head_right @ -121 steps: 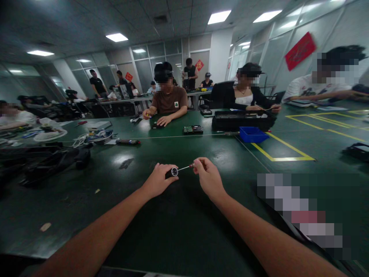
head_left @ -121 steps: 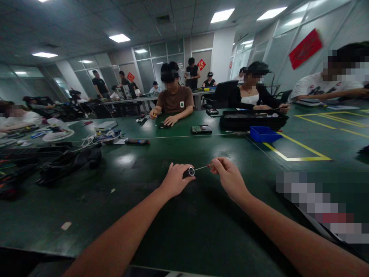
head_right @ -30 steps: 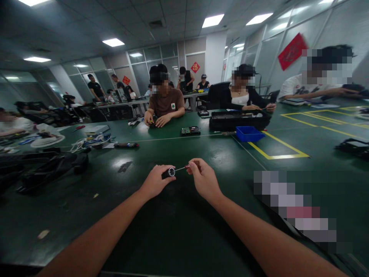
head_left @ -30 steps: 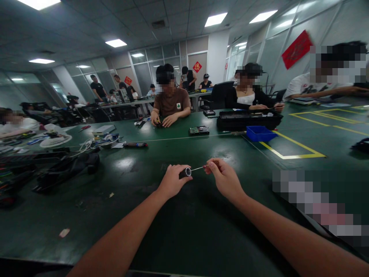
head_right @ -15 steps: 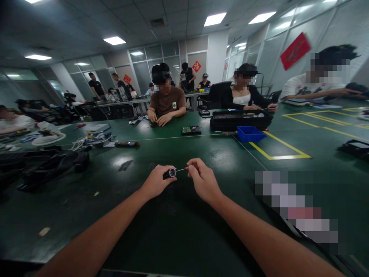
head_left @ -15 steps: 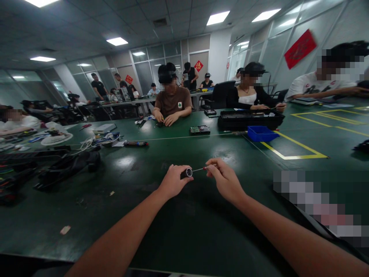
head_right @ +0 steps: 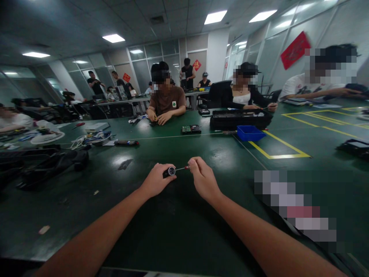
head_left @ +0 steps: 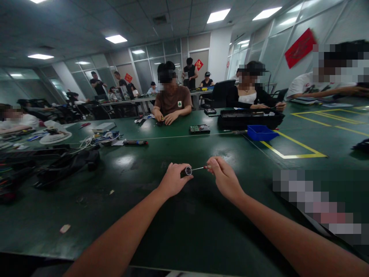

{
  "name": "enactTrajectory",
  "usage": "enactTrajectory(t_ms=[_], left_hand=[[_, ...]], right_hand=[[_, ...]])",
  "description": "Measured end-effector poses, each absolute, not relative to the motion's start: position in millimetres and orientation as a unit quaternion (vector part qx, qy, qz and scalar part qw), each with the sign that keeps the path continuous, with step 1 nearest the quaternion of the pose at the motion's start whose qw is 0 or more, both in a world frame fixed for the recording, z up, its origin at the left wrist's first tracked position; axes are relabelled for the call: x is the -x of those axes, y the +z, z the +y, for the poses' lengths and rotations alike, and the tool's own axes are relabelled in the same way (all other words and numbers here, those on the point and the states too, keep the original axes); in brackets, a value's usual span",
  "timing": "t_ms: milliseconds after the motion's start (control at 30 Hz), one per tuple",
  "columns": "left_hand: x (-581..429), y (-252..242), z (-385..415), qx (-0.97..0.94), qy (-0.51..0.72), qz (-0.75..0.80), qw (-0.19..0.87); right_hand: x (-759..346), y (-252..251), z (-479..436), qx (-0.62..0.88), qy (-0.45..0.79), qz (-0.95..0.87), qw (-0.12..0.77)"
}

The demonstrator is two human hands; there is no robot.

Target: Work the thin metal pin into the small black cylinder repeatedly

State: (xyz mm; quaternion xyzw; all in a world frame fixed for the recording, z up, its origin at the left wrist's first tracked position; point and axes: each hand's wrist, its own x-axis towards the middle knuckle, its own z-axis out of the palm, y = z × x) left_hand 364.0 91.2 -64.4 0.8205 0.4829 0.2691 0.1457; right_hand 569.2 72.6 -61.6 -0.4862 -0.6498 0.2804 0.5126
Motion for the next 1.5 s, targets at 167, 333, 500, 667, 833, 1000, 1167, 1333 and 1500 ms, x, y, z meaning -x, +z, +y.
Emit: enactTrajectory(t_ms=[167, 333, 500, 667, 833, 1000, 1167, 1333, 1500], left_hand=[[-364, -67, 92, -0.823, 0.263, 0.481, 0.148], [-362, -68, 94, -0.824, 0.264, 0.483, 0.135], [-360, -71, 96, -0.836, 0.254, 0.471, 0.122], [-361, -73, 98, -0.824, 0.258, 0.484, 0.14], [-364, -71, 95, -0.823, 0.262, 0.483, 0.141], [-363, -73, 95, -0.821, 0.262, 0.487, 0.141], [-360, -76, 96, -0.82, 0.252, 0.493, 0.143], [-361, -75, 96, -0.822, 0.247, 0.496, 0.135], [-363, -74, 94, -0.822, 0.242, 0.496, 0.141]], right_hand=[[-567, -59, 71, 0.508, 0.254, -0.643, 0.514], [-567, -66, 83, 0.468, 0.38, -0.548, 0.58], [-576, -80, 101, 0.44, 0.519, -0.422, 0.599], [-578, -80, 99, 0.463, 0.443, -0.488, 0.593], [-571, -70, 88, 0.468, 0.386, -0.544, 0.58], [-570, -62, 82, 0.475, 0.332, -0.587, 0.565], [-574, -50, 73, 0.514, 0.279, -0.638, 0.501], [-575, -49, 68, 0.476, 0.241, -0.688, 0.493], [-570, -50, 66, 0.511, 0.205, -0.688, 0.473]])
